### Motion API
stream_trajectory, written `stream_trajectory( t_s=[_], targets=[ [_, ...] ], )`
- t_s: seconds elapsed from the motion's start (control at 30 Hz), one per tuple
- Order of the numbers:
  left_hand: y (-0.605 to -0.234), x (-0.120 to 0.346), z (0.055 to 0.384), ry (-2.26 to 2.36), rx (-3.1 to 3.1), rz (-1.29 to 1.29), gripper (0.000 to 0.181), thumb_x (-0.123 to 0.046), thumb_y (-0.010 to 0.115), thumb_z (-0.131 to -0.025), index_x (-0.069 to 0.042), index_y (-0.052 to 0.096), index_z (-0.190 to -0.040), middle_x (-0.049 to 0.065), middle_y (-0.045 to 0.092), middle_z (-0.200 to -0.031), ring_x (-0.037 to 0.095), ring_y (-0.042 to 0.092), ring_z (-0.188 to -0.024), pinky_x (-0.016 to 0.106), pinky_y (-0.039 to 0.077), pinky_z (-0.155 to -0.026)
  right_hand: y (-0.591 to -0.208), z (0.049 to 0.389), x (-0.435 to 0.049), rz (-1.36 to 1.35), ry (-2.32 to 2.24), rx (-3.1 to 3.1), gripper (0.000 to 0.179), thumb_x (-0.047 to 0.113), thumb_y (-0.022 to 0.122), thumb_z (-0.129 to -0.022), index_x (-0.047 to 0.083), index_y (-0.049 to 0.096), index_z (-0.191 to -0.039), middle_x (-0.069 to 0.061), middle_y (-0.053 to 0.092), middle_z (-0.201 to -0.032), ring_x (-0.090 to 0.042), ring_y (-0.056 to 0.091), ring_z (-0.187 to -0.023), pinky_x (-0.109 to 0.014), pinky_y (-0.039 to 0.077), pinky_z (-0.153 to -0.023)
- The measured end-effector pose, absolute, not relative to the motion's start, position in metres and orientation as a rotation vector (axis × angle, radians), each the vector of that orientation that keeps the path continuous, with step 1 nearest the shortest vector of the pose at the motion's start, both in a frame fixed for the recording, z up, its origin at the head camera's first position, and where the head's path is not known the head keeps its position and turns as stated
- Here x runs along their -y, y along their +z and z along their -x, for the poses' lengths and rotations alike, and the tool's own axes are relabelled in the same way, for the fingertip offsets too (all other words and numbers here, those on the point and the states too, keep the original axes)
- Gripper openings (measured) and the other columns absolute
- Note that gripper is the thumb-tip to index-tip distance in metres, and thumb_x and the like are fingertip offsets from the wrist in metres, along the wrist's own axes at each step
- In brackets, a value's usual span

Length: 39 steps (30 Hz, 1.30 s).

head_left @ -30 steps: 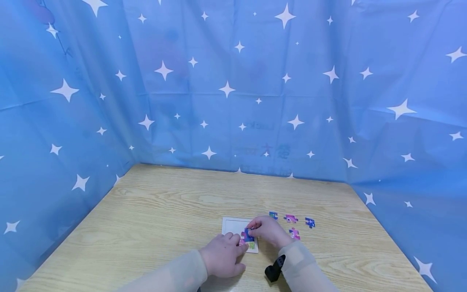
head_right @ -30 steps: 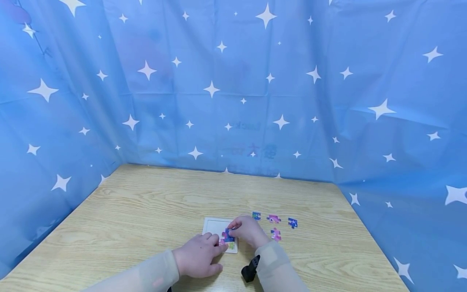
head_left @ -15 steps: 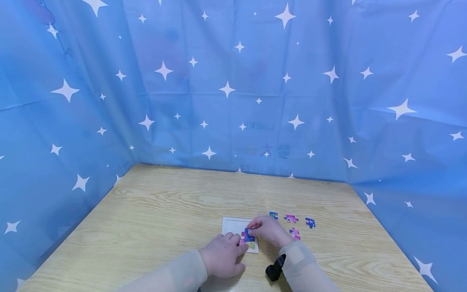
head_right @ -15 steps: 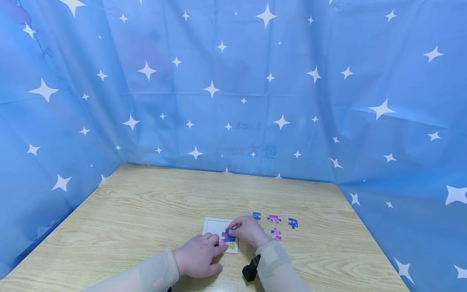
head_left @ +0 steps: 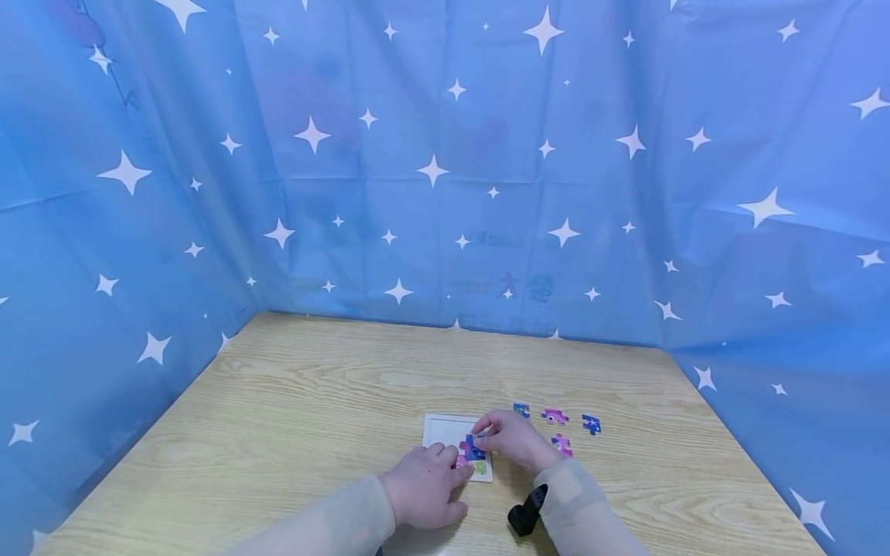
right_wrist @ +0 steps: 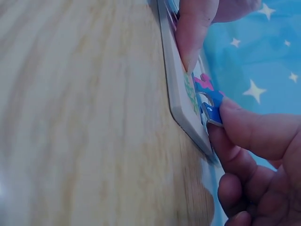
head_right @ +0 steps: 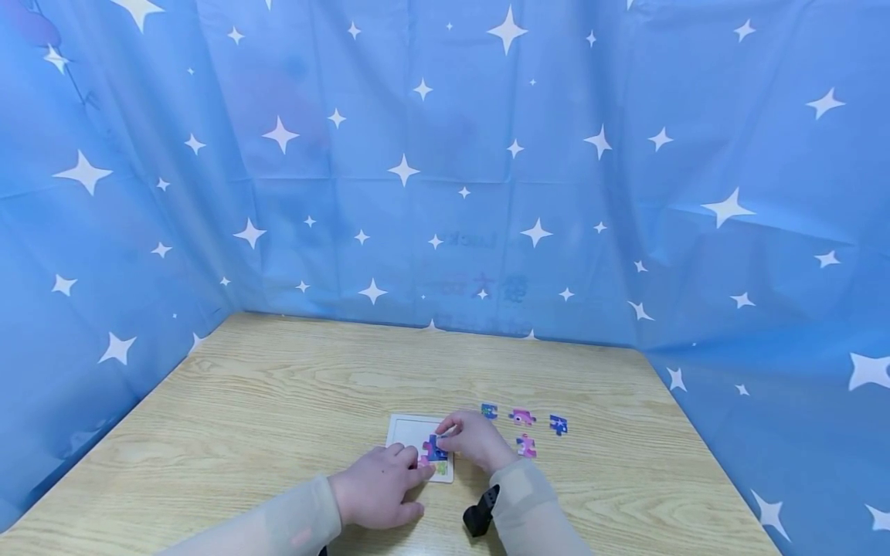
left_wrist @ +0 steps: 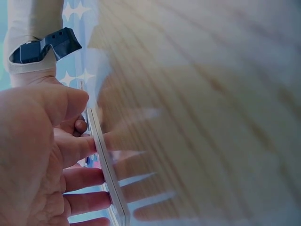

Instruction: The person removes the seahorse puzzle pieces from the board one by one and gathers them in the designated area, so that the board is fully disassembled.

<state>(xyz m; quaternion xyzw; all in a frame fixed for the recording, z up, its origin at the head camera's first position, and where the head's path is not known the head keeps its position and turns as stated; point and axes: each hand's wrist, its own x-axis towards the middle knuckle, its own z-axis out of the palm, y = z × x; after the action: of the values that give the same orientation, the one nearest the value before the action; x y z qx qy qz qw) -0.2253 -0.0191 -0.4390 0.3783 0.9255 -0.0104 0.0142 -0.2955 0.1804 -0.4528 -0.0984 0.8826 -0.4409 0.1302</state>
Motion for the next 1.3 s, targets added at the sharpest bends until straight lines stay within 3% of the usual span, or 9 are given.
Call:
stream_trajectory(
  t_s=[0.3, 0.57, 0.93, 1.1, 1.2, 1.3],
  targets=[
    [-0.439, 0.019, 0.225, -0.023, -2.886, -1.177, 0.057, -0.055, 0.053, -0.090, -0.025, 0.054, -0.138, -0.007, 0.049, -0.098, 0.007, 0.042, -0.085, 0.025, 0.044, -0.075, -0.452, 0.299, -0.186, 0.253, -1.285, -2.550, 0.008, 0.022, 0.071, -0.087, 0.015, 0.069, -0.092, -0.004, 0.059, -0.090, -0.022, 0.050, -0.085, -0.036, 0.036, -0.071],
    [-0.438, 0.020, 0.224, -0.037, -2.888, -1.182, 0.057, -0.055, 0.053, -0.090, -0.025, 0.053, -0.139, -0.007, 0.052, -0.105, 0.007, 0.044, -0.089, 0.026, 0.046, -0.078, -0.447, 0.300, -0.197, 0.222, -1.329, -2.566, 0.009, 0.018, 0.074, -0.084, 0.014, 0.071, -0.091, -0.003, 0.060, -0.092, -0.021, 0.051, -0.086, -0.035, 0.038, -0.072],
    [-0.437, 0.020, 0.223, -0.033, -2.869, -1.170, 0.057, -0.055, 0.052, -0.091, -0.026, 0.052, -0.140, -0.007, 0.053, -0.111, 0.007, 0.046, -0.094, 0.027, 0.047, -0.083, -0.443, 0.301, -0.231, 0.209, -1.396, -2.516, 0.013, 0.016, 0.072, -0.086, 0.007, 0.069, -0.095, -0.006, 0.058, -0.084, -0.020, 0.050, -0.073, -0.031, 0.039, -0.063],
    [-0.436, 0.020, 0.222, -0.046, -2.865, -1.165, 0.056, -0.055, 0.051, -0.092, -0.027, 0.051, -0.140, -0.007, 0.053, -0.114, 0.008, 0.046, -0.096, 0.028, 0.046, -0.085, -0.442, 0.301, -0.253, 0.150, -1.397, -2.484, 0.013, 0.016, 0.069, -0.088, 0.007, 0.069, -0.098, -0.005, 0.058, -0.081, -0.013, 0.037, -0.050, -0.025, 0.032, -0.046],
    [-0.436, 0.020, 0.222, -0.056, -2.869, -1.163, 0.056, -0.055, 0.051, -0.092, -0.027, 0.051, -0.140, -0.006, 0.054, -0.117, 0.008, 0.047, -0.100, 0.028, 0.046, -0.087, -0.442, 0.301, -0.265, 0.109, -1.406, -2.470, 0.013, 0.014, 0.067, -0.089, 0.007, 0.069, -0.100, -0.009, 0.058, -0.086, -0.012, 0.036, -0.049, -0.024, 0.033, -0.045],
    [-0.437, 0.020, 0.222, -0.051, -2.867, -1.154, 0.057, -0.055, 0.051, -0.092, -0.027, 0.050, -0.141, -0.006, 0.054, -0.120, 0.009, 0.048, -0.102, 0.029, 0.046, -0.089, -0.441, 0.301, -0.277, 0.087, -1.409, -2.490, 0.013, 0.012, 0.068, -0.089, 0.005, 0.070, -0.099, -0.017, 0.060, -0.109, -0.016, 0.044, -0.058, -0.027, 0.039, -0.054]
  ],
)
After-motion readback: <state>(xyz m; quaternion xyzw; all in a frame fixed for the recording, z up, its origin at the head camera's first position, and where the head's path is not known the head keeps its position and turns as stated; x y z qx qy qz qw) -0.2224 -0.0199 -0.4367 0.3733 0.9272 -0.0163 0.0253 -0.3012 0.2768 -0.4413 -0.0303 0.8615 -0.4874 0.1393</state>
